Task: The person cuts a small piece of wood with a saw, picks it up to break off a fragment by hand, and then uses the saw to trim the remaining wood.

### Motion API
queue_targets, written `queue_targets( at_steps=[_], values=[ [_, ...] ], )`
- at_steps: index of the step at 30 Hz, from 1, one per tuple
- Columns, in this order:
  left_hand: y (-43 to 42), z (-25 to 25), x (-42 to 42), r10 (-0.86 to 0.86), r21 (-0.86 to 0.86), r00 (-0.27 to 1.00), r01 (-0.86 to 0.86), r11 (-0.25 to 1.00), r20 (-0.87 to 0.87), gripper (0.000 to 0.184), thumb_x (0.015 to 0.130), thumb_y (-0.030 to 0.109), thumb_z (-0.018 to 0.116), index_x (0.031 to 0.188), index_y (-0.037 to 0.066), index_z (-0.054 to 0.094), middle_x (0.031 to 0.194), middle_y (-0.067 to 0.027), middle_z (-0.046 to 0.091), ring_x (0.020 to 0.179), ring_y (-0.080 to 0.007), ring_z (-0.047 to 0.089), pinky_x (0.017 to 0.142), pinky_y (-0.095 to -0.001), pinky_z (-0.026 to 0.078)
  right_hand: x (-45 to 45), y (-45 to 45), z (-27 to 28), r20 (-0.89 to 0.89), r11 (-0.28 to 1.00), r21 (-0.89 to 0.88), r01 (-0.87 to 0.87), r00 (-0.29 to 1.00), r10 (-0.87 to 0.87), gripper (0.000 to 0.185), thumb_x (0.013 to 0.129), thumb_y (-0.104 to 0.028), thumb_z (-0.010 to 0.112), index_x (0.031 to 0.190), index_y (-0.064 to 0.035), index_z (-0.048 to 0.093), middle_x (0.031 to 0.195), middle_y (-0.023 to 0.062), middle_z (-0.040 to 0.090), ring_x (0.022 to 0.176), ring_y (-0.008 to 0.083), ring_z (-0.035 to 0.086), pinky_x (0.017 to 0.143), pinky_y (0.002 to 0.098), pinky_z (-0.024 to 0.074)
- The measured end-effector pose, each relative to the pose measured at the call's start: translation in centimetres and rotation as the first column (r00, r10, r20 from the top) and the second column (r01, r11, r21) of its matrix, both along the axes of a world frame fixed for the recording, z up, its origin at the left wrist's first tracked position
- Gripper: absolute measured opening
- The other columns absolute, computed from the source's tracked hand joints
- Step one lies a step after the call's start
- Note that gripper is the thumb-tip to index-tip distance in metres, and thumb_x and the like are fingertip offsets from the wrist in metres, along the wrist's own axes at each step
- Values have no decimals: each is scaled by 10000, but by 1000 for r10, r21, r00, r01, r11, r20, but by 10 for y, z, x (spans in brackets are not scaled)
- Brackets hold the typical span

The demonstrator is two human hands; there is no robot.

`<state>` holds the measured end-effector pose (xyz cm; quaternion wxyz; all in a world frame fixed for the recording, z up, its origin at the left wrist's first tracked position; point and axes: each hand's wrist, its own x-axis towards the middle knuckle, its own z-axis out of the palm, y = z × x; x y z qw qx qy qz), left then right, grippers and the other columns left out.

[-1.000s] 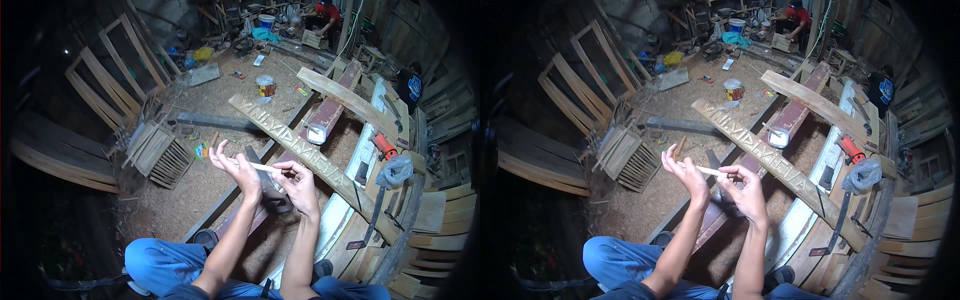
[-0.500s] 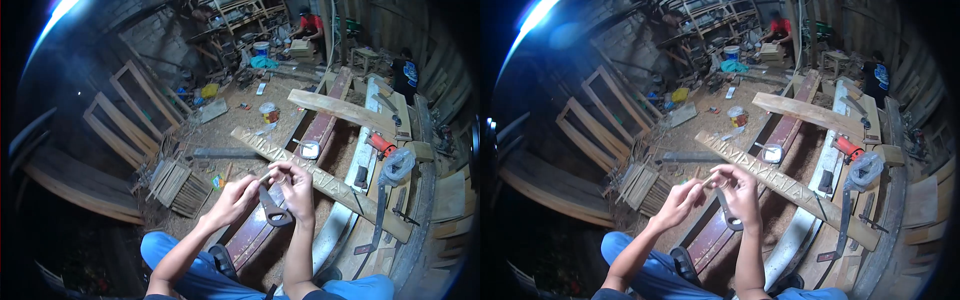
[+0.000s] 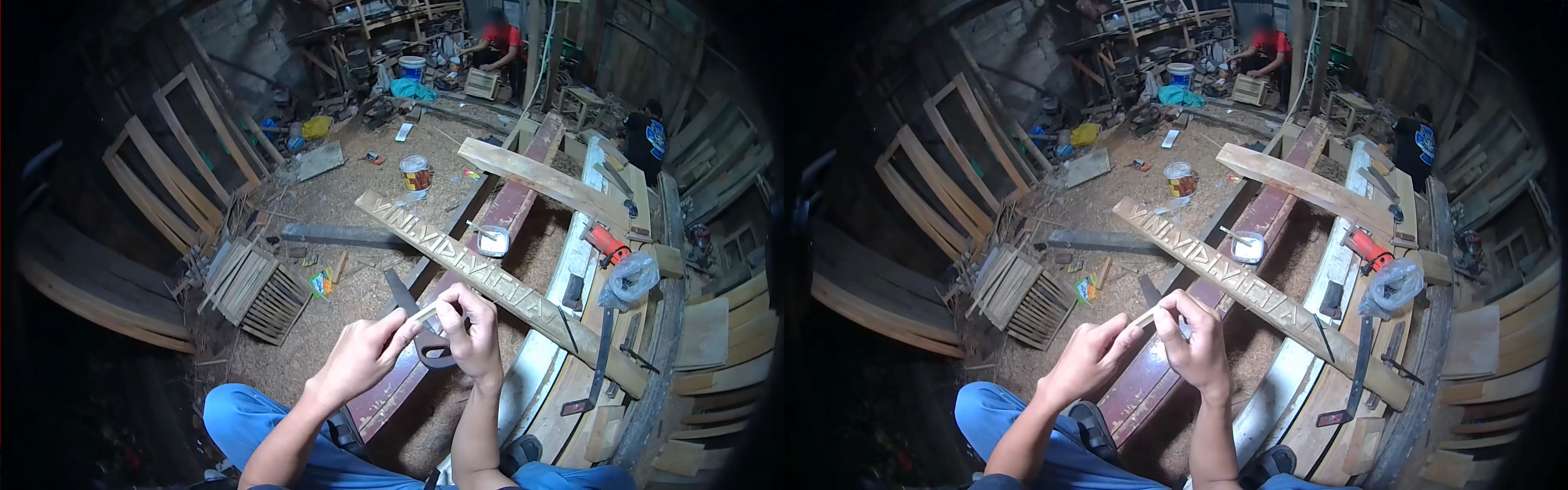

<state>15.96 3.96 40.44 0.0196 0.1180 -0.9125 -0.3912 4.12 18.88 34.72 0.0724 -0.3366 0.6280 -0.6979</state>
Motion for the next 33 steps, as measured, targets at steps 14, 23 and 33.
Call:
queue_targets(
  at_steps=[14,23,33],
  values=[
    [4,-4,8,-71,58,991,78,995,-113,194,1072,223,573,1029,34,561,676,-244,559,613,-471,572,554,-468,437,5,-12,-6,-132,987,-56,-150,981,142,308,1011,-235,534,815,3,542,705,158,538,660,325,547,646,423,426],
    [10,-13,0,-132,-225,950,69,972,-282,256,1027,211,639,868,44,527,616,-209,537,571,-448,561,514,-487,419,12,-17,-8,-49,981,-175,-81,996,74,347,1021,-193,530,743,11,488,617,82,469,542,128,443,519,344,358],
    [8,-15,-2,-128,-184,962,84,979,-242,279,1051,284,607,915,50,539,667,-188,607,612,-421,623,551,-485,470,7,-17,-16,248,873,-466,143,968,-27,312,994,-198,437,745,-23,503,674,11,487,583,74,421,539,256,327]
  ],
)
